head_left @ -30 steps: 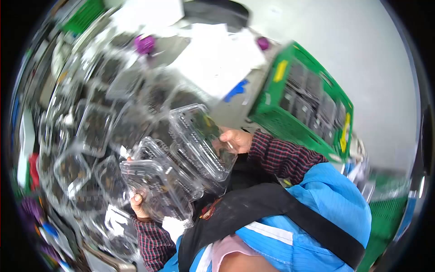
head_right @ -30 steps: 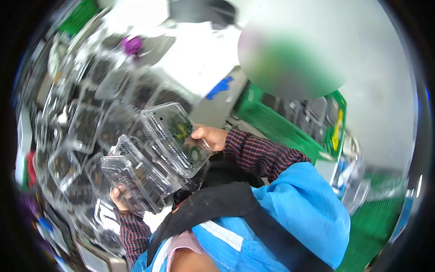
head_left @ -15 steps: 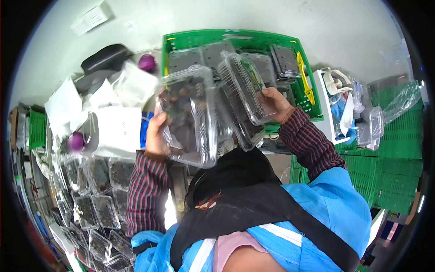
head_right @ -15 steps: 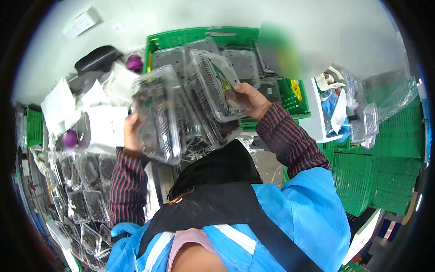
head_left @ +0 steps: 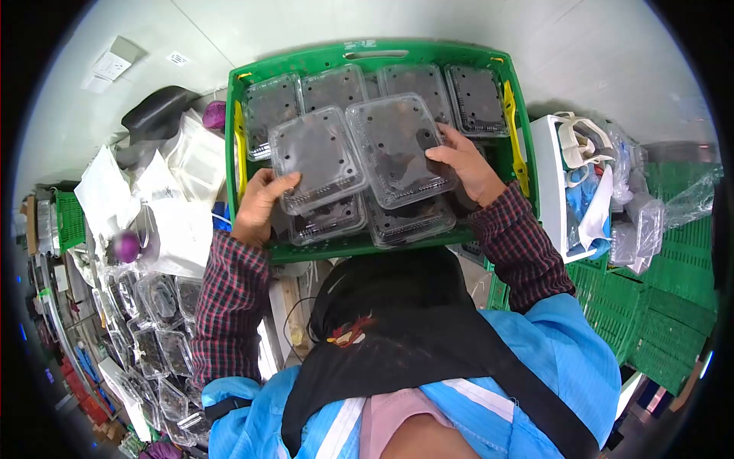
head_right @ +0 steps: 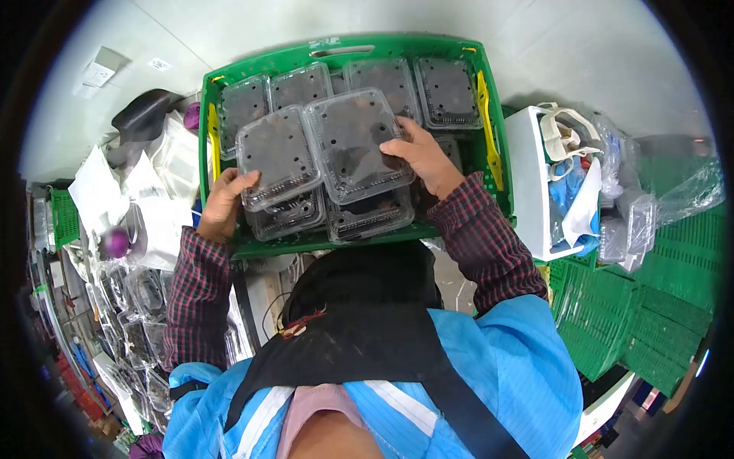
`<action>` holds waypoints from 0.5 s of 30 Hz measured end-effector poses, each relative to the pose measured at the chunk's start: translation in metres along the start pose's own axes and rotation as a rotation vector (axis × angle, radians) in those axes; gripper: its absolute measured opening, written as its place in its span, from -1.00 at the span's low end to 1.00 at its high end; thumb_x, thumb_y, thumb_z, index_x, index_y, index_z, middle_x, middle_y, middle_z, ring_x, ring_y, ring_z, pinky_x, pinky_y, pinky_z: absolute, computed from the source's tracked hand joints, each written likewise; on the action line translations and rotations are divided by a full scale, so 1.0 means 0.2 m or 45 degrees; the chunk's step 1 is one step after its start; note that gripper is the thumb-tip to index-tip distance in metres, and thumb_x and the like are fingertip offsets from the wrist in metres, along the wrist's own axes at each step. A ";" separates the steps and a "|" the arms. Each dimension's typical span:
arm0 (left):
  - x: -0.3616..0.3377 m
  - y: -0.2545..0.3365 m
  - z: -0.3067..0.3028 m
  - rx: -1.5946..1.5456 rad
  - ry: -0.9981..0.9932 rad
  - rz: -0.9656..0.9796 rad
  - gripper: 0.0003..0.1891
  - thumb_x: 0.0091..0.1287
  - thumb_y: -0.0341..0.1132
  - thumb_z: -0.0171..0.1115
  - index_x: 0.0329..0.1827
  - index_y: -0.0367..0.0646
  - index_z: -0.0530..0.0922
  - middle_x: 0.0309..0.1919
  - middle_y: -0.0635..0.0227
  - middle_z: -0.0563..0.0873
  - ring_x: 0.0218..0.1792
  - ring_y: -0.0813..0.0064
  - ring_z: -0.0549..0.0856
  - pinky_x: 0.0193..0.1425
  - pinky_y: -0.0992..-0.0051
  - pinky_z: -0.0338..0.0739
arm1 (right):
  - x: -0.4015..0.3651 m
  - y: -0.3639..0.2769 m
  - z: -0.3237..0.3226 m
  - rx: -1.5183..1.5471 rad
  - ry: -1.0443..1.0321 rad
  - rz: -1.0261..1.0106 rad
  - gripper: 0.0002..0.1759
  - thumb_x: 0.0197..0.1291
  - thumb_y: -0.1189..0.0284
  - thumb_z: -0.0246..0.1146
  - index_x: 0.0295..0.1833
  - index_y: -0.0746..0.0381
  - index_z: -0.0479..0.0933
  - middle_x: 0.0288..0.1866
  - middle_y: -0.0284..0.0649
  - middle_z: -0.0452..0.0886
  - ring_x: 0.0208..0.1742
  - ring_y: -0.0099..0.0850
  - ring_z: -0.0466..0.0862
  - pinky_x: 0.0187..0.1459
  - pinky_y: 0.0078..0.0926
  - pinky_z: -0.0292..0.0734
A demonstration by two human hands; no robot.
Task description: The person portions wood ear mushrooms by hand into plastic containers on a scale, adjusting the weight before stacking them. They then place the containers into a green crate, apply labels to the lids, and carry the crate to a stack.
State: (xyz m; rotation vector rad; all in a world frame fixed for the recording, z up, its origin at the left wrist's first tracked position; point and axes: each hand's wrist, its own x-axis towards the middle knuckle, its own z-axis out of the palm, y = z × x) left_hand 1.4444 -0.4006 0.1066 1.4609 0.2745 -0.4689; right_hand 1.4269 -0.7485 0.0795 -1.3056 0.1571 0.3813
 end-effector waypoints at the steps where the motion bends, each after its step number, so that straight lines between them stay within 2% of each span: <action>1: -0.01 -0.01 -0.01 -0.088 -0.060 -0.030 -0.55 0.18 -0.23 0.43 -0.05 -0.33 0.43 -0.26 0.30 0.58 -0.20 0.51 0.58 -0.01 0.50 0.48 | -0.02 0.01 0.00 0.052 -0.009 0.009 -0.29 0.12 0.41 0.30 0.36 0.35 0.21 -0.06 -0.29 0.53 -0.07 -0.55 0.52 -0.02 -0.52 0.46; 3: 0.01 -0.05 -0.13 -0.124 -0.094 -0.026 -0.60 0.19 -0.25 0.40 -0.07 -0.31 0.45 -0.24 0.27 0.60 -0.15 0.48 0.60 0.02 0.49 0.48 | -0.07 0.01 0.01 0.025 -0.014 0.001 -0.26 0.11 0.44 0.30 0.39 0.34 0.18 -0.06 -0.30 0.52 -0.11 -0.57 0.51 -0.03 -0.52 0.44; 6: -0.10 -0.03 -0.26 -0.314 -0.077 0.011 -0.63 0.20 -0.27 0.36 -0.07 -0.29 0.44 -0.18 0.23 0.62 -0.09 0.47 0.60 0.02 0.48 0.49 | -0.20 0.03 -0.13 0.235 0.086 -0.020 -0.25 0.13 0.43 0.25 0.42 0.33 0.14 0.15 -0.22 0.47 0.09 -0.48 0.50 0.12 -0.49 0.42; 8: -0.25 0.03 -0.34 -0.125 0.041 0.018 -0.57 0.21 -0.32 0.34 0.03 -0.32 0.36 -0.15 0.20 0.63 -0.12 0.45 0.63 0.02 0.47 0.51 | -0.36 0.02 -0.29 0.268 0.192 -0.029 -0.22 0.14 0.42 0.22 0.45 0.34 0.10 0.29 -0.16 0.39 0.24 -0.39 0.46 0.25 -0.43 0.36; 9: -0.31 0.07 -0.34 -0.037 0.053 -0.074 -0.49 0.23 -0.37 0.30 0.16 -0.29 0.26 -0.20 0.20 0.64 -0.19 0.43 0.65 -0.01 0.46 0.54 | -0.42 0.02 -0.36 0.262 0.233 -0.017 -0.21 0.14 0.41 0.20 0.47 0.35 0.08 0.35 -0.13 0.35 0.29 -0.35 0.43 0.31 -0.41 0.32; 11: -0.32 -0.02 -0.41 0.241 0.065 0.003 -0.47 0.28 -0.38 0.26 0.22 -0.25 0.21 -0.21 0.14 0.66 -0.20 0.40 0.68 -0.02 0.44 0.56 | -0.48 0.06 -0.48 0.112 0.331 0.026 -0.18 0.13 0.39 0.23 0.47 0.35 0.07 0.36 -0.11 0.33 0.32 -0.31 0.40 0.33 -0.37 0.29; 12: -0.31 -0.05 -0.40 0.227 0.070 0.002 -0.47 0.28 -0.38 0.26 0.22 -0.25 0.21 -0.21 0.14 0.66 -0.20 0.40 0.68 -0.02 0.44 0.56 | -0.49 0.10 -0.51 -0.032 0.424 0.054 -0.16 0.12 0.37 0.25 0.48 0.36 0.06 0.37 -0.10 0.32 0.35 -0.28 0.38 0.36 -0.33 0.26; 13: -0.30 -0.07 -0.37 0.394 0.093 0.016 -0.45 0.29 -0.35 0.26 0.26 -0.25 0.19 -0.19 0.07 0.67 -0.17 0.31 0.70 -0.02 0.40 0.56 | -0.48 0.16 -0.51 -0.044 0.416 0.058 -0.16 0.12 0.37 0.25 0.48 0.36 0.06 0.37 -0.10 0.32 0.35 -0.28 0.38 0.36 -0.33 0.26; 14: -0.30 -0.09 -0.35 0.564 0.118 0.029 -0.42 0.31 -0.32 0.25 0.30 -0.25 0.17 -0.17 -0.01 0.67 -0.13 0.23 0.71 -0.02 0.36 0.56 | -0.47 0.22 -0.50 -0.813 0.582 -0.034 -0.12 0.11 0.32 0.28 0.48 0.36 0.05 0.39 -0.07 0.30 0.38 -0.23 0.34 0.38 -0.30 0.22; 15: -0.30 -0.12 -0.35 0.561 0.123 0.024 -0.42 0.31 -0.32 0.25 0.30 -0.25 0.17 -0.17 -0.01 0.67 -0.13 0.23 0.71 -0.02 0.36 0.56 | -0.45 0.21 -0.40 -1.581 0.723 -0.132 -0.09 0.10 0.26 0.31 0.48 0.36 0.05 0.40 -0.03 0.29 0.41 -0.17 0.31 0.40 -0.27 0.18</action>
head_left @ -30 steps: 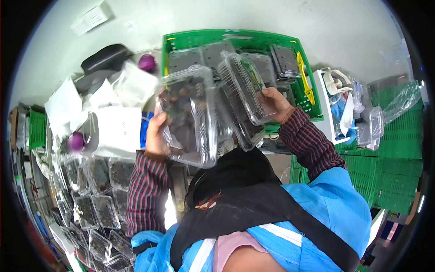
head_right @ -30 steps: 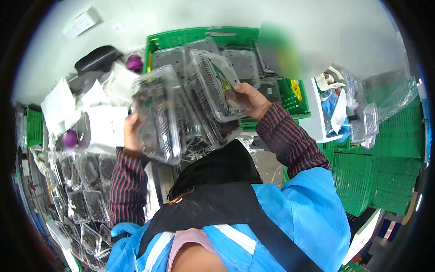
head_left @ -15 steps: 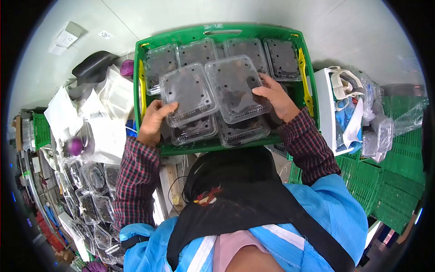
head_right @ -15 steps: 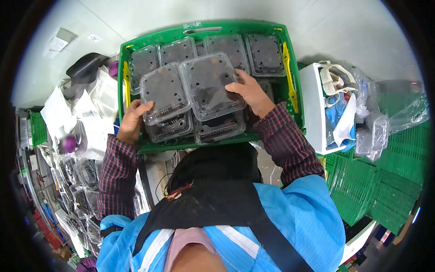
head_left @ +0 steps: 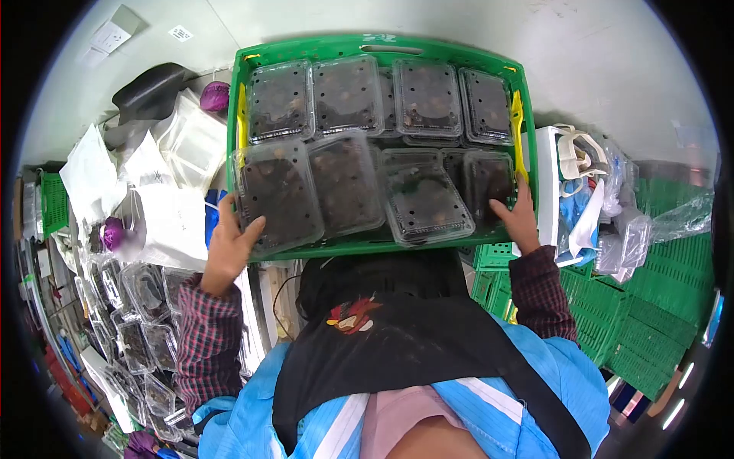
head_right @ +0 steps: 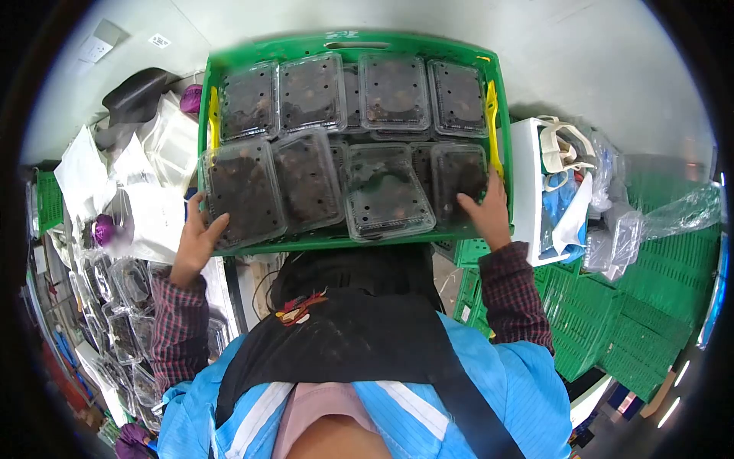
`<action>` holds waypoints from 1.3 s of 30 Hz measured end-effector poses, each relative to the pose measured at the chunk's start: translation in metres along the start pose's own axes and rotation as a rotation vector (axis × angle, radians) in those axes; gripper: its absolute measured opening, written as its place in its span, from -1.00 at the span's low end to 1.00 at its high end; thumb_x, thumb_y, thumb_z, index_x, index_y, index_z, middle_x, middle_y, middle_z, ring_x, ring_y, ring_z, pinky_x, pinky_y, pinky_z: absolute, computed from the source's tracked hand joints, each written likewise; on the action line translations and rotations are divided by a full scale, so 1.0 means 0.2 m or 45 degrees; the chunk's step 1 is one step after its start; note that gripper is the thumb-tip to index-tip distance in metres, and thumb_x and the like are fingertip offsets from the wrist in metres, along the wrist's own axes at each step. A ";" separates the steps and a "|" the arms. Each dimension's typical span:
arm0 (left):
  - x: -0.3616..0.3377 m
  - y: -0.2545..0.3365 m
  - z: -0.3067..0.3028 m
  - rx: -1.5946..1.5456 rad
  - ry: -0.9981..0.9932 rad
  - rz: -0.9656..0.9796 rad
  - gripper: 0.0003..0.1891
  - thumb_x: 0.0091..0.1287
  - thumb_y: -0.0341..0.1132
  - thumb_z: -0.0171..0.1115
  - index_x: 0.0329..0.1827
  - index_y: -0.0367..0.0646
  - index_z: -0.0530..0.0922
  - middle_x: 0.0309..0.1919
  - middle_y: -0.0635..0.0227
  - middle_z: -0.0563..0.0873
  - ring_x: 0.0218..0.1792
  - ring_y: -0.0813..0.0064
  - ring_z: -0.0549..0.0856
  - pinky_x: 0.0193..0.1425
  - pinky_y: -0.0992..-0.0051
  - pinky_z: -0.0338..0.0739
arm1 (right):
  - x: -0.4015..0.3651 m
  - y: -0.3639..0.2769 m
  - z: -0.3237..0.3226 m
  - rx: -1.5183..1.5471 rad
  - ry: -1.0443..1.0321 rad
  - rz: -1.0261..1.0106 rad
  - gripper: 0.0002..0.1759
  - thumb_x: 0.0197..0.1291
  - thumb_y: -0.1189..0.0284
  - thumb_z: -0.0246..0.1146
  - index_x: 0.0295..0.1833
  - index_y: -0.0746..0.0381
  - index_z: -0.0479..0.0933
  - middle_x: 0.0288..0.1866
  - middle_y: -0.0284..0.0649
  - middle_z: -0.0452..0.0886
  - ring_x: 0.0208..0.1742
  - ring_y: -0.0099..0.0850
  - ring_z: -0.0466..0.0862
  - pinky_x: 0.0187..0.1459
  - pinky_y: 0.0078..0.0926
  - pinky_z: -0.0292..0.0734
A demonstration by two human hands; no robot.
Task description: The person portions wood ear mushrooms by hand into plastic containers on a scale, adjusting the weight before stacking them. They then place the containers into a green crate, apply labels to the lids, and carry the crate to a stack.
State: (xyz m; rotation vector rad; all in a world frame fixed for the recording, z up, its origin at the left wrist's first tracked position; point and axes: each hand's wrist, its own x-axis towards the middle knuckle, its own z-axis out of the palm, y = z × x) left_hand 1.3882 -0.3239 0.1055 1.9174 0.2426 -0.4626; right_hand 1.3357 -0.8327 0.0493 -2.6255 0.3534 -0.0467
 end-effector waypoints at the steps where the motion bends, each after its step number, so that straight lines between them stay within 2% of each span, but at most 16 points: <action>1: 0.00 -0.03 0.02 0.325 0.077 0.155 -0.36 0.32 -0.28 0.25 0.35 -0.29 0.12 -0.14 -0.08 0.67 -0.11 0.11 0.70 0.00 0.31 0.55 | 0.00 -0.10 -0.02 0.124 -0.008 -0.190 -0.01 0.06 0.15 0.36 0.48 0.36 0.05 0.43 0.04 0.23 0.46 -0.05 0.22 0.46 -0.27 0.09; 2: 0.01 -0.04 0.04 0.650 0.161 0.312 -0.30 0.33 -0.25 0.25 0.40 -0.32 0.07 -0.12 -0.15 0.66 -0.08 0.00 0.69 0.02 0.27 0.53 | 0.00 -0.23 -0.03 0.125 -0.012 -0.201 -0.01 0.06 0.15 0.36 0.48 0.36 0.05 0.43 0.04 0.23 0.46 -0.05 0.22 0.46 -0.27 0.09; 3: -0.01 0.01 0.05 0.755 0.128 0.194 -0.19 0.30 -0.20 0.26 0.47 -0.33 -0.01 -0.09 -0.23 0.64 -0.07 -0.16 0.64 -0.01 0.16 0.52 | -0.01 -0.34 -0.02 0.575 -0.271 -0.248 -0.05 0.05 0.13 0.35 0.47 0.30 0.12 0.45 0.04 0.20 0.46 -0.02 0.20 0.47 -0.23 0.05; 5: 0.00 -0.01 0.10 0.877 0.097 0.186 -0.26 0.28 -0.17 0.27 0.40 -0.35 0.12 -0.11 -0.21 0.65 -0.11 -0.15 0.65 -0.07 0.12 0.53 | -0.06 -0.41 0.00 1.031 -0.542 -0.298 -0.09 0.05 0.11 0.35 0.46 0.25 0.18 0.46 0.05 0.17 0.46 0.01 0.19 0.49 -0.20 0.01; 7: 0.02 -0.06 0.13 1.092 0.039 0.216 -0.39 0.25 -0.12 0.29 0.23 -0.35 0.35 -0.24 -0.11 0.66 -0.22 -0.10 0.67 -0.17 0.10 0.53 | -0.05 -0.49 0.10 -0.146 -0.406 -0.797 -0.19 0.04 0.13 0.35 0.42 0.12 0.30 0.50 0.02 0.12 0.50 0.03 0.11 0.51 -0.07 -0.08; 10: -0.04 0.00 0.20 1.221 0.162 0.212 -0.58 0.23 -0.12 0.29 -0.04 -0.33 0.54 -0.34 0.01 0.64 -0.30 -0.01 0.67 -0.22 0.14 0.54 | 0.03 -0.42 0.19 0.016 -0.395 -0.705 -0.23 0.02 0.16 0.35 0.41 0.01 0.34 0.55 -0.03 0.05 0.52 0.15 -0.01 0.49 0.04 -0.12; 12: -0.05 -0.03 0.21 1.207 0.383 0.420 -0.61 0.23 -0.15 0.31 -0.03 -0.28 0.56 -0.32 0.07 0.63 -0.29 0.04 0.67 -0.23 0.16 0.54 | 0.07 -0.50 0.17 -0.042 -0.451 -0.615 -0.26 0.03 0.17 0.34 0.39 0.00 0.37 0.56 -0.07 0.04 0.53 0.17 -0.03 0.48 0.02 -0.11; 14: -0.07 0.02 0.15 0.827 0.462 0.648 -0.69 0.21 -0.24 0.33 -0.07 -0.22 0.59 -0.28 0.13 0.64 -0.30 0.10 0.67 -0.25 0.25 0.55 | 0.09 -0.57 0.15 -0.169 -0.442 -0.662 -0.30 0.04 0.19 0.34 0.36 0.04 0.40 0.55 -0.08 0.07 0.55 0.13 -0.03 0.47 0.01 -0.10; 20: -0.05 -0.29 -0.32 0.282 0.797 0.206 -0.79 0.20 -0.37 0.29 -0.13 -0.22 0.61 -0.27 0.13 0.71 -0.35 0.26 0.71 -0.25 0.37 0.59 | 0.29 -0.91 0.17 0.242 -0.425 -0.685 -0.49 0.10 0.26 0.32 0.15 0.26 0.53 0.36 -0.04 0.35 0.40 -0.10 0.32 0.37 -0.22 0.20; 25: -0.19 -0.57 -0.49 0.158 0.762 -0.009 -0.85 0.19 -0.37 0.31 -0.20 -0.17 0.65 -0.42 0.24 0.73 -0.50 0.44 0.68 -0.35 0.41 0.56 | 0.38 -1.63 0.35 0.287 -0.644 -1.057 -0.58 0.12 0.35 0.29 0.08 0.31 0.55 0.18 -0.06 0.52 0.24 -0.15 0.50 0.28 -0.30 0.32; 28: -0.23 -0.77 -0.45 -0.003 0.657 -0.034 -0.84 0.20 -0.37 0.30 -0.17 -0.18 0.65 -0.45 0.27 0.72 -0.48 0.49 0.69 -0.33 0.44 0.56 | 0.37 -2.16 0.60 0.346 -0.804 -1.343 -0.60 0.15 0.38 0.29 0.08 0.33 0.53 0.08 -0.05 0.58 0.11 -0.18 0.58 0.15 -0.35 0.44; 29: -0.24 -0.75 -0.45 -0.059 0.635 -0.100 -0.88 0.23 -0.42 0.31 -0.21 -0.23 0.63 -0.40 0.42 0.70 -0.45 0.67 0.60 -0.31 0.58 0.54 | 0.37 -2.29 0.73 0.360 -0.869 -1.280 -0.55 0.15 0.34 0.31 0.12 0.33 0.51 0.09 -0.05 0.58 0.09 -0.23 0.60 0.09 -0.38 0.46; 33: -0.23 -0.74 -0.48 -0.188 0.583 -0.131 -0.88 0.25 -0.42 0.30 -0.19 -0.23 0.63 -0.40 0.43 0.69 -0.42 0.67 0.59 -0.27 0.59 0.54 | 0.35 -2.67 1.38 0.141 -1.019 -1.118 -0.48 0.13 0.33 0.35 0.19 0.32 0.47 -0.01 -0.04 0.64 -0.03 -0.32 0.65 -0.10 -0.41 0.54; 37: -0.19 -0.74 -0.56 -0.563 0.683 0.013 -0.67 0.28 -0.24 0.33 -0.01 -0.28 0.56 -0.30 0.31 0.67 -0.31 0.56 0.64 -0.19 0.51 0.55 | 0.28 -2.81 1.54 0.127 -1.343 -0.981 -0.46 0.08 0.35 0.36 0.17 0.31 0.48 -0.14 -0.06 0.67 -0.07 -0.28 0.65 -0.08 -0.38 0.54; 38: -0.17 -0.72 -0.59 -0.813 0.763 0.041 -0.59 0.29 -0.20 0.35 0.06 -0.31 0.52 -0.20 0.28 0.67 -0.22 0.52 0.64 -0.14 0.50 0.55 | 0.29 -2.81 1.53 0.111 -1.338 -0.987 -0.46 0.08 0.35 0.36 0.17 0.31 0.48 -0.14 -0.06 0.67 -0.07 -0.28 0.65 -0.08 -0.38 0.54; 39: -0.16 -0.72 -0.63 -0.921 0.773 0.022 -0.46 0.28 -0.14 0.38 0.15 -0.35 0.44 -0.04 0.20 0.61 -0.10 0.44 0.62 -0.05 0.47 0.55 | 0.30 -2.81 1.50 0.215 -1.030 -1.222 -0.45 0.06 0.34 0.37 0.17 0.30 0.48 -0.14 -0.07 0.67 -0.08 -0.26 0.65 -0.06 -0.36 0.54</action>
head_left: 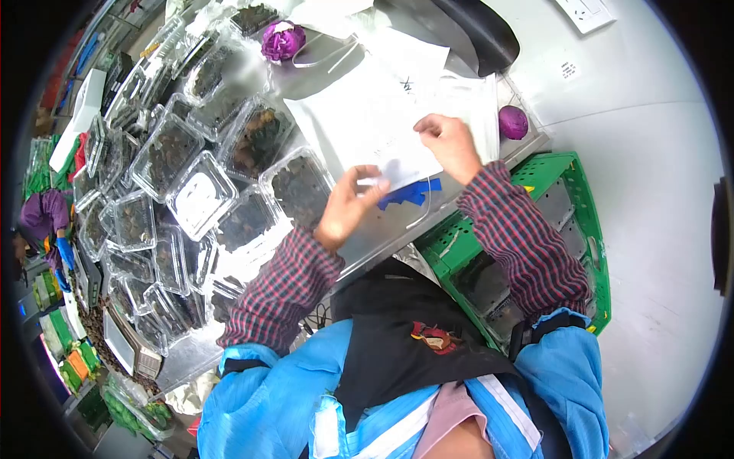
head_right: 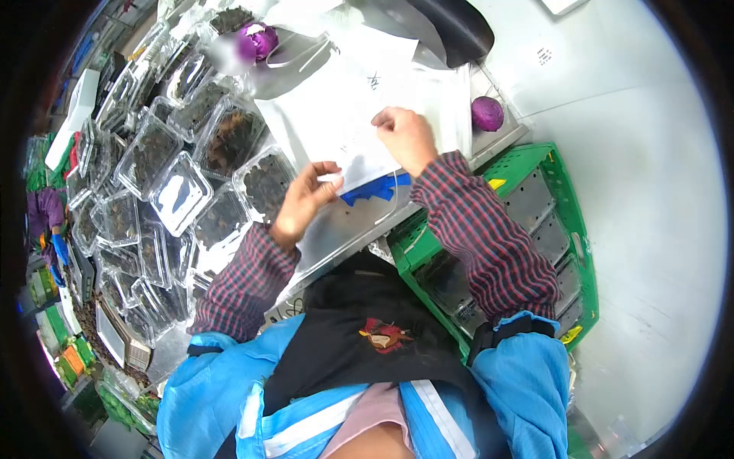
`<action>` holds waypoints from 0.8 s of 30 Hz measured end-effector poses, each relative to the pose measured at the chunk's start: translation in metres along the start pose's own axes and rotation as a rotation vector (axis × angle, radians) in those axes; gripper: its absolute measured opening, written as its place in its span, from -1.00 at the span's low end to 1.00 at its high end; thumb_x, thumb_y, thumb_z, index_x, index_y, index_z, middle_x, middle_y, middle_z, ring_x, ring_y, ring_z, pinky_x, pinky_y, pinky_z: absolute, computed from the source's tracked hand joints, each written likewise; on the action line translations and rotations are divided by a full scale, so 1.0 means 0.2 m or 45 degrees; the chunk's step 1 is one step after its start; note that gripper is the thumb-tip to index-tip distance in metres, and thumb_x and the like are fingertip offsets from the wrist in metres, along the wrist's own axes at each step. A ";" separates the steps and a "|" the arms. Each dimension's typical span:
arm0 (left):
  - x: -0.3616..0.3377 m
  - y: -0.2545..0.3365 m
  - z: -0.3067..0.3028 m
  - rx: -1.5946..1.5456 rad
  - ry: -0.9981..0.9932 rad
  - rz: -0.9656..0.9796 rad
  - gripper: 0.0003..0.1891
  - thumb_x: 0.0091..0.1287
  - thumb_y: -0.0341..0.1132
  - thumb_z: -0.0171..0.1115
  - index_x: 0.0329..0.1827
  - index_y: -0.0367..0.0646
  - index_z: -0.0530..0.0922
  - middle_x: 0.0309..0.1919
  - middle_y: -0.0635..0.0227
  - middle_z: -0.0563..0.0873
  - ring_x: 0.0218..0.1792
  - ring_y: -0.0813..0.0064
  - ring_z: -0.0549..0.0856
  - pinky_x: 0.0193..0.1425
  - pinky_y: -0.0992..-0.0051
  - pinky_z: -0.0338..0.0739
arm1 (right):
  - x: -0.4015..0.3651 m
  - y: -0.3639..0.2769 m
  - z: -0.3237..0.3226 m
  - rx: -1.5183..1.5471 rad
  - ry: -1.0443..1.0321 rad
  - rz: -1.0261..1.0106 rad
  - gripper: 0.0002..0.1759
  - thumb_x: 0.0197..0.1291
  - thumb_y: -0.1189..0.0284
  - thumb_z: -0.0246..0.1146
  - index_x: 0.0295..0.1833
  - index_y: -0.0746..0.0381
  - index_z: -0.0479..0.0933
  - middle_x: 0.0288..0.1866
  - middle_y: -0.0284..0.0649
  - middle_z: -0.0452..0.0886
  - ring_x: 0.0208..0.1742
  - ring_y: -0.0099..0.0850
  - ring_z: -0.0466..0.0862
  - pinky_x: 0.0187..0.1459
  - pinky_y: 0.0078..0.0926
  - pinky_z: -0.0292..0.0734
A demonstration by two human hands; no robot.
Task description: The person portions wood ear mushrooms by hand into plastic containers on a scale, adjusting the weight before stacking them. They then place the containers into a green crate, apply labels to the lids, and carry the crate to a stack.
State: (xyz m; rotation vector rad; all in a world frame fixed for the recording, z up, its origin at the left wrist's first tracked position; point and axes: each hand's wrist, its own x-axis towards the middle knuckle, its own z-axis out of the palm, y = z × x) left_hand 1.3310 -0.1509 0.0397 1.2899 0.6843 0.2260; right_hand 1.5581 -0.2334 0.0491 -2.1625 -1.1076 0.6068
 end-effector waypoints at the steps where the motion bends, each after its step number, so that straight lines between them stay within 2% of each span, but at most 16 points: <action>1: 0.03 0.02 0.00 -0.035 0.054 0.039 -0.40 0.27 -0.14 0.39 0.21 -0.35 0.38 0.02 0.14 0.56 -0.04 0.45 0.60 -0.03 0.47 0.55 | -0.04 -0.01 -0.02 -0.130 0.262 -0.225 -0.45 0.04 0.34 0.38 0.17 0.29 0.48 -0.13 -0.08 0.66 -0.09 -0.24 0.64 -0.05 -0.34 0.53; 3: 0.04 0.11 0.04 0.030 0.043 0.069 -0.37 0.21 -0.20 0.43 0.25 -0.28 0.34 0.15 0.18 0.47 0.07 0.36 0.55 0.13 0.36 0.49 | -0.06 -0.03 -0.04 -0.397 0.510 -0.259 -0.45 0.04 0.33 0.39 0.15 0.32 0.48 -0.13 -0.10 0.65 -0.11 -0.21 0.64 -0.02 -0.32 0.52; 4: 0.06 0.09 0.05 0.036 0.028 0.088 -0.37 0.21 -0.20 0.43 0.25 -0.28 0.34 0.15 0.18 0.47 0.07 0.36 0.55 0.13 0.36 0.49 | -0.03 0.07 0.03 -0.382 0.488 -0.057 -0.45 0.04 0.33 0.40 0.14 0.34 0.48 -0.12 -0.08 0.64 -0.11 -0.18 0.63 -0.01 -0.31 0.52; 5: 0.08 0.02 0.06 0.449 0.021 0.250 -0.24 0.09 -0.19 0.50 0.30 -0.28 0.30 0.19 0.06 0.44 0.14 0.19 0.51 0.18 0.27 0.45 | -0.01 0.13 0.07 -0.358 0.463 0.142 -0.44 0.04 0.33 0.40 0.13 0.36 0.47 -0.12 -0.06 0.63 -0.11 -0.15 0.62 0.00 -0.30 0.52; 6: 0.09 0.02 0.07 0.865 0.020 0.410 -0.11 -0.02 -0.18 0.57 0.34 -0.28 0.26 0.23 -0.05 0.41 0.21 0.02 0.48 0.24 0.19 0.42 | 0.00 0.13 0.06 -0.266 0.184 0.305 -0.50 0.05 0.36 0.39 0.09 0.38 0.50 -0.19 -0.11 0.63 -0.17 -0.25 0.65 -0.07 -0.37 0.56; 7: 0.08 0.00 0.09 0.876 0.014 0.424 -0.11 -0.02 -0.18 0.57 0.34 -0.28 0.26 0.23 -0.05 0.41 0.21 0.02 0.48 0.24 0.19 0.42 | 0.00 0.14 0.06 -0.258 0.201 0.303 -0.50 0.05 0.36 0.39 0.09 0.38 0.50 -0.19 -0.11 0.63 -0.17 -0.25 0.65 -0.07 -0.37 0.56; 9: 0.03 0.01 0.15 1.369 0.153 0.704 0.04 -0.19 -0.24 0.61 0.41 -0.24 0.20 0.26 -0.09 0.38 0.27 -0.09 0.39 0.38 0.10 0.25 | -0.05 0.05 0.05 0.708 -0.150 0.609 -0.60 0.06 0.43 0.36 0.03 0.35 0.54 -0.27 -0.23 0.63 -0.27 -0.43 0.65 -0.18 -0.48 0.57; 11: 0.04 0.01 0.18 1.397 0.175 0.681 0.05 -0.14 -0.29 0.55 0.47 -0.14 0.13 0.29 -0.05 0.38 0.30 -0.09 0.36 0.42 0.11 0.21 | -0.13 -0.10 -0.03 1.108 -0.095 0.504 -0.74 0.09 0.53 0.27 -0.06 0.32 0.56 -0.32 -0.34 0.62 -0.38 -0.57 0.62 -0.31 -0.59 0.56; 13: 0.08 0.04 0.18 1.203 0.289 0.862 -0.09 -0.03 -0.42 0.46 0.45 -0.15 0.18 0.21 -0.05 0.47 0.24 0.02 0.46 0.34 0.17 0.33 | -0.24 -0.32 -0.19 1.373 -0.090 0.382 -0.78 0.15 0.55 0.22 -0.06 0.30 0.55 -0.29 -0.31 0.63 -0.36 -0.55 0.65 -0.35 -0.59 0.58; 15: 0.07 0.14 0.13 0.877 0.260 0.939 -0.53 0.14 -0.55 0.31 0.18 -0.24 0.52 -0.19 0.03 0.69 -0.19 0.28 0.72 -0.07 0.43 0.59 | -0.33 -0.41 -0.36 1.521 -0.170 0.138 -0.74 0.20 0.47 0.26 0.00 0.27 0.52 -0.25 -0.31 0.64 -0.25 -0.51 0.67 -0.19 -0.53 0.59; 16: 0.06 0.22 0.09 0.861 0.172 0.836 -0.69 0.22 -0.53 0.26 0.04 -0.34 0.58 -0.19 0.13 0.74 -0.15 0.28 0.75 -0.12 0.37 0.62 | -0.36 -0.42 -0.46 1.449 -0.078 0.018 -0.73 0.25 0.44 0.23 0.05 0.25 0.51 -0.14 -0.31 0.63 -0.14 -0.53 0.62 -0.08 -0.53 0.54; 17: 0.02 0.32 0.09 0.328 0.147 0.505 -0.78 0.30 -0.50 0.24 -0.01 -0.33 0.61 -0.21 0.21 0.75 -0.18 0.42 0.74 -0.12 0.41 0.61 | -0.38 -0.40 -0.55 1.369 0.012 -0.100 -0.71 0.30 0.42 0.19 0.11 0.23 0.49 -0.04 -0.31 0.61 -0.03 -0.56 0.58 0.04 -0.53 0.48; 18: -0.06 0.48 0.08 -0.121 0.125 0.210 -0.75 0.29 -0.50 0.25 0.03 -0.35 0.59 -0.18 0.26 0.74 -0.16 0.48 0.71 -0.10 0.47 0.59 | -0.40 -0.35 -0.61 1.164 0.223 -0.186 -0.66 0.33 0.38 0.16 0.17 0.24 0.46 0.04 -0.27 0.58 0.06 -0.54 0.54 0.10 -0.53 0.43; 20: -0.13 0.64 0.01 -0.424 -0.101 0.291 -0.66 0.26 -0.53 0.22 0.11 -0.39 0.50 -0.06 0.22 0.69 -0.07 0.40 0.70 0.07 0.41 0.59 | -0.40 -0.17 -0.76 0.653 0.537 -0.273 -0.52 0.39 0.30 0.09 0.33 0.29 0.33 0.24 -0.17 0.46 0.22 -0.47 0.45 0.26 -0.49 0.33; 23: -0.12 0.67 -0.11 -0.524 -0.180 0.165 -0.63 0.25 -0.52 0.27 0.13 -0.34 0.49 -0.04 0.18 0.69 -0.06 0.37 0.71 0.07 0.41 0.61 | -0.58 -0.18 -0.82 1.184 0.008 -0.016 -0.22 0.38 -0.05 0.05 0.45 0.32 0.18 0.46 -0.04 0.26 0.45 -0.32 0.28 0.41 -0.36 0.21; 24: -0.10 0.66 -0.11 -0.505 -0.197 0.167 -0.63 0.25 -0.52 0.27 0.13 -0.34 0.49 -0.04 0.18 0.69 -0.06 0.37 0.71 0.07 0.41 0.61 | -0.59 -0.13 -0.80 1.195 0.030 -0.023 -0.22 0.38 -0.05 0.05 0.45 0.32 0.18 0.46 -0.04 0.26 0.45 -0.32 0.28 0.41 -0.36 0.21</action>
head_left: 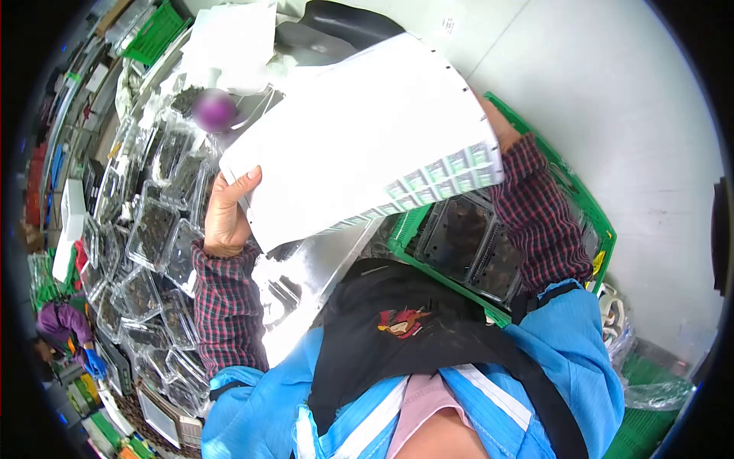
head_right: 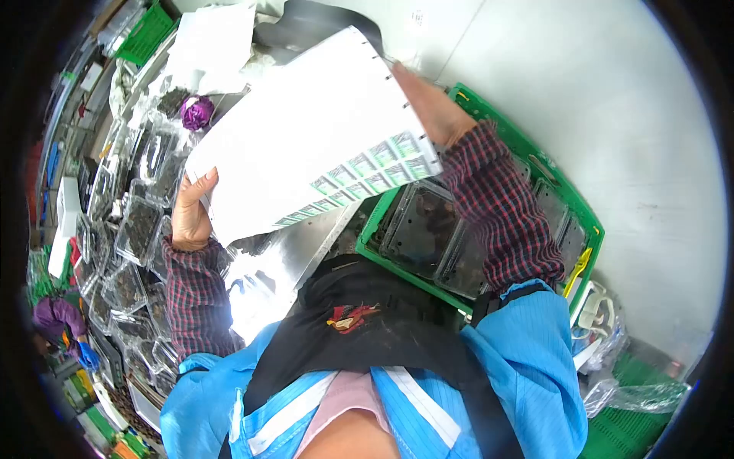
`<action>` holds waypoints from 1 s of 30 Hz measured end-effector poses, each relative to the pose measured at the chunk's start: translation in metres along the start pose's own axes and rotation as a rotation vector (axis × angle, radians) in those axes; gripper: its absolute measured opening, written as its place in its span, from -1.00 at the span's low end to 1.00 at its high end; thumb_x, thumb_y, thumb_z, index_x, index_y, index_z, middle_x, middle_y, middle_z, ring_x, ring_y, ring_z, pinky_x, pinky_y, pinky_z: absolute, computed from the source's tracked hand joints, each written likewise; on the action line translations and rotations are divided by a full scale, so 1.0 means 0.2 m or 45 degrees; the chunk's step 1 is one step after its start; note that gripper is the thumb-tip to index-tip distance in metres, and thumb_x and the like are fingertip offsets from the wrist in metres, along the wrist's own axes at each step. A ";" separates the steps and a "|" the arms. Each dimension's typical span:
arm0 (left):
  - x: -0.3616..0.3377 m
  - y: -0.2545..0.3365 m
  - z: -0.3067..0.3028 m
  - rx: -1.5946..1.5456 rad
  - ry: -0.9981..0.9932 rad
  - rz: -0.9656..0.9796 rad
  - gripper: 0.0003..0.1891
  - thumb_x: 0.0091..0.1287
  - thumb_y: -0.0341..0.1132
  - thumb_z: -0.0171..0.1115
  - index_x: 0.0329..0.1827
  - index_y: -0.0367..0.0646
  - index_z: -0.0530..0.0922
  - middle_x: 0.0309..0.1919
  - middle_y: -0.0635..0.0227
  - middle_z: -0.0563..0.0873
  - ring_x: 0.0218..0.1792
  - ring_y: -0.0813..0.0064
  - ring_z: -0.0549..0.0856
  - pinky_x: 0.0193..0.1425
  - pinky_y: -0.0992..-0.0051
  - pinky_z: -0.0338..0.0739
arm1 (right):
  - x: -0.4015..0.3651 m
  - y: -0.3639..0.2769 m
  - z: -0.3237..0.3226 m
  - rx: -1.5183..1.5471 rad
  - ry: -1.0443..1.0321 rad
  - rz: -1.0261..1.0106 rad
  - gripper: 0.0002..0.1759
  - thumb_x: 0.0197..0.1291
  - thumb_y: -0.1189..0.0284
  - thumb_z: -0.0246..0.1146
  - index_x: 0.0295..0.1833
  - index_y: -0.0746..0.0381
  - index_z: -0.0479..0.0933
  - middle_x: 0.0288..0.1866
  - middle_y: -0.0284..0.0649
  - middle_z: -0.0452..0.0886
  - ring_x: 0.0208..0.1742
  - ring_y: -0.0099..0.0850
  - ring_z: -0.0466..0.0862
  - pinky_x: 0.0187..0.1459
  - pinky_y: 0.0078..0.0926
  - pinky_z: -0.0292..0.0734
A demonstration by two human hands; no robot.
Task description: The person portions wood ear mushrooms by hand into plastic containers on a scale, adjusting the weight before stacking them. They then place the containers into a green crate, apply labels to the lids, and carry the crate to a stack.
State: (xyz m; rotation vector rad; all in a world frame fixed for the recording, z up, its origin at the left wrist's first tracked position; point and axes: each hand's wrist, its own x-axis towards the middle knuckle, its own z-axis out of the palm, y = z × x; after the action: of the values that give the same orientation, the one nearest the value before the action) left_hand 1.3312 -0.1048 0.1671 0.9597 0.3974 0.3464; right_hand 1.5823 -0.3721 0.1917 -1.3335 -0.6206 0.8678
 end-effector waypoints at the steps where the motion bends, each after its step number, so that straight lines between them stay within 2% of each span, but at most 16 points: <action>1: 0.02 -0.02 -0.01 -0.008 0.026 -0.048 -0.63 0.26 -0.52 0.27 0.13 -0.33 0.49 -0.04 0.18 0.69 -0.06 0.39 0.71 0.06 0.42 0.62 | -0.02 0.09 -0.03 0.292 -0.133 -0.029 -0.13 0.32 -0.16 0.01 0.48 0.30 0.13 0.47 -0.01 0.25 0.46 -0.28 0.28 0.40 -0.33 0.24; 3: 0.02 -0.06 -0.02 -0.032 0.069 -0.115 -0.63 0.26 -0.52 0.27 0.13 -0.32 0.49 -0.04 0.18 0.69 -0.06 0.40 0.71 0.05 0.42 0.63 | -0.11 0.12 -0.04 0.831 -0.186 0.027 0.09 0.16 -0.40 -0.15 0.53 0.24 0.01 0.46 0.01 0.26 0.39 -0.21 0.39 0.30 -0.34 0.40; 5: 0.02 -0.10 -0.02 0.185 0.146 -0.180 -0.64 0.27 -0.52 0.25 0.13 -0.33 0.48 -0.05 0.17 0.69 -0.06 0.39 0.71 0.03 0.42 0.64 | -0.14 0.13 -0.16 0.717 -0.542 -0.091 -0.03 0.25 -0.15 0.15 0.55 0.20 -0.04 0.40 -0.01 0.35 0.30 -0.22 0.49 0.21 -0.42 0.47; 6: 0.03 -0.11 -0.01 0.192 0.144 -0.196 -0.64 0.27 -0.52 0.25 0.13 -0.33 0.48 -0.05 0.17 0.69 -0.06 0.39 0.71 0.03 0.42 0.64 | -0.18 0.12 -0.09 0.729 -0.529 -0.088 -0.03 0.25 -0.15 0.15 0.55 0.20 -0.04 0.40 -0.01 0.35 0.30 -0.22 0.49 0.21 -0.42 0.47; 8: 0.08 -0.12 0.01 0.107 0.182 -0.187 -0.62 0.27 -0.53 0.24 0.16 -0.36 0.46 -0.04 0.14 0.68 -0.08 0.36 0.71 0.04 0.41 0.63 | -0.27 0.07 0.04 0.082 -0.187 -0.201 -0.20 0.20 0.37 0.34 0.50 0.18 0.14 0.16 -0.11 0.57 0.11 -0.38 0.60 0.13 -0.43 0.51; 9: 0.09 -0.14 0.02 0.058 0.203 -0.177 -0.61 0.27 -0.53 0.24 0.17 -0.37 0.44 -0.04 0.13 0.68 -0.09 0.35 0.71 0.05 0.40 0.63 | -0.27 0.08 0.03 0.081 -0.184 -0.197 -0.20 0.20 0.37 0.34 0.50 0.18 0.14 0.16 -0.11 0.57 0.11 -0.38 0.60 0.13 -0.43 0.51; 10: 0.11 -0.16 0.02 0.054 0.203 -0.178 -0.61 0.27 -0.53 0.24 0.17 -0.37 0.44 -0.04 0.13 0.68 -0.09 0.35 0.71 0.05 0.40 0.63 | -0.25 0.09 0.00 -0.071 -0.112 -0.160 -0.24 0.10 0.56 0.32 0.45 0.18 0.23 0.11 -0.20 0.58 0.08 -0.45 0.59 0.12 -0.48 0.50; 11: 0.12 -0.20 0.02 0.386 0.328 0.026 -0.50 0.28 -0.45 0.26 0.26 -0.34 0.33 0.09 0.05 0.56 0.06 0.26 0.60 0.15 0.34 0.55 | -0.24 0.10 -0.01 -0.225 -0.043 -0.124 -0.22 -0.01 0.75 0.29 0.40 0.19 0.33 0.06 -0.29 0.59 0.05 -0.52 0.58 0.11 -0.52 0.49; 13: 0.14 -0.25 0.02 1.058 0.564 0.446 -0.26 0.31 -0.29 0.31 0.46 -0.29 0.11 0.35 -0.10 0.31 0.36 0.07 0.37 0.35 0.21 0.39 | -0.22 0.15 0.00 -0.232 0.063 -0.235 -0.37 0.04 0.73 0.28 0.30 0.22 0.44 0.00 -0.39 0.58 -0.01 -0.59 0.56 0.11 -0.59 0.47; 14: 0.09 -0.22 0.11 1.363 0.427 0.661 -0.07 0.20 -0.21 0.44 0.48 -0.34 0.00 0.40 -0.13 0.21 0.35 0.15 0.33 0.41 0.17 0.27 | -0.22 0.18 0.00 -0.207 0.095 -0.235 -0.36 0.03 0.73 0.28 0.30 0.22 0.44 -0.02 -0.40 0.58 -0.02 -0.60 0.56 0.11 -0.60 0.46; 15: 0.08 -0.20 0.18 1.492 0.160 0.886 -0.07 0.11 -0.19 0.50 0.46 -0.30 0.12 0.35 -0.09 0.32 0.30 0.13 0.39 0.42 0.15 0.22 | -0.20 0.21 0.01 -0.181 0.124 -0.227 -0.35 0.02 0.74 0.28 0.30 0.22 0.43 -0.03 -0.40 0.58 -0.03 -0.61 0.56 0.11 -0.61 0.46; 18: 0.02 -0.24 0.42 1.870 -0.291 0.953 -0.27 -0.05 -0.16 0.56 0.22 -0.20 0.47 0.15 0.06 0.55 0.21 0.04 0.48 0.26 0.20 0.36 | -0.19 0.28 0.09 -0.126 0.171 -0.254 -0.37 -0.01 0.76 0.28 0.26 0.26 0.44 -0.03 -0.37 0.58 -0.02 -0.60 0.56 0.08 -0.62 0.47; 21: 0.13 -0.42 0.40 1.810 -0.270 0.703 -0.43 -0.01 -0.25 0.52 0.09 -0.20 0.52 0.01 0.11 0.64 0.12 0.09 0.56 0.19 0.21 0.41 | -0.20 0.33 0.15 -0.092 0.221 -0.228 -0.41 -0.02 0.78 0.27 0.20 0.30 0.45 -0.03 -0.33 0.58 -0.02 -0.58 0.56 0.04 -0.62 0.48; 25: 0.15 -0.47 0.41 1.667 -0.340 0.670 -0.61 0.06 -0.35 0.44 -0.04 -0.17 0.54 -0.20 0.13 0.72 -0.07 0.14 0.68 0.02 0.24 0.51 | -0.27 0.38 0.15 -0.065 0.289 -0.190 -0.44 -0.01 0.76 0.30 0.19 0.31 0.46 -0.02 -0.32 0.58 0.00 -0.59 0.56 0.05 -0.61 0.48; 28: 0.11 -0.38 0.47 1.635 -0.235 0.674 -0.77 0.14 -0.42 0.40 -0.16 -0.17 0.58 -0.41 0.17 0.73 -0.36 0.27 0.75 -0.26 0.40 0.59 | -0.33 0.26 0.13 0.140 0.139 -0.063 -0.60 0.12 0.65 0.34 0.11 0.34 0.51 -0.07 -0.31 0.62 -0.07 -0.59 0.59 -0.03 -0.65 0.50; 30: 0.07 -0.27 0.53 1.697 -0.301 0.713 -0.79 0.15 -0.42 0.39 -0.18 -0.17 0.58 -0.41 0.16 0.72 -0.35 0.28 0.75 -0.26 0.41 0.58 | -0.32 0.25 0.11 0.042 0.182 -0.134 -0.63 0.13 0.59 0.36 0.08 0.35 0.54 -0.14 -0.32 0.64 -0.14 -0.60 0.60 -0.07 -0.65 0.52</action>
State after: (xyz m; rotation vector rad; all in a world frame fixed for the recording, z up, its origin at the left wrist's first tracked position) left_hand 1.3996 -0.2028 0.1725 2.4120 0.0829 0.4602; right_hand 1.5207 -0.4122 0.1524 -1.3089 -0.5572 0.6883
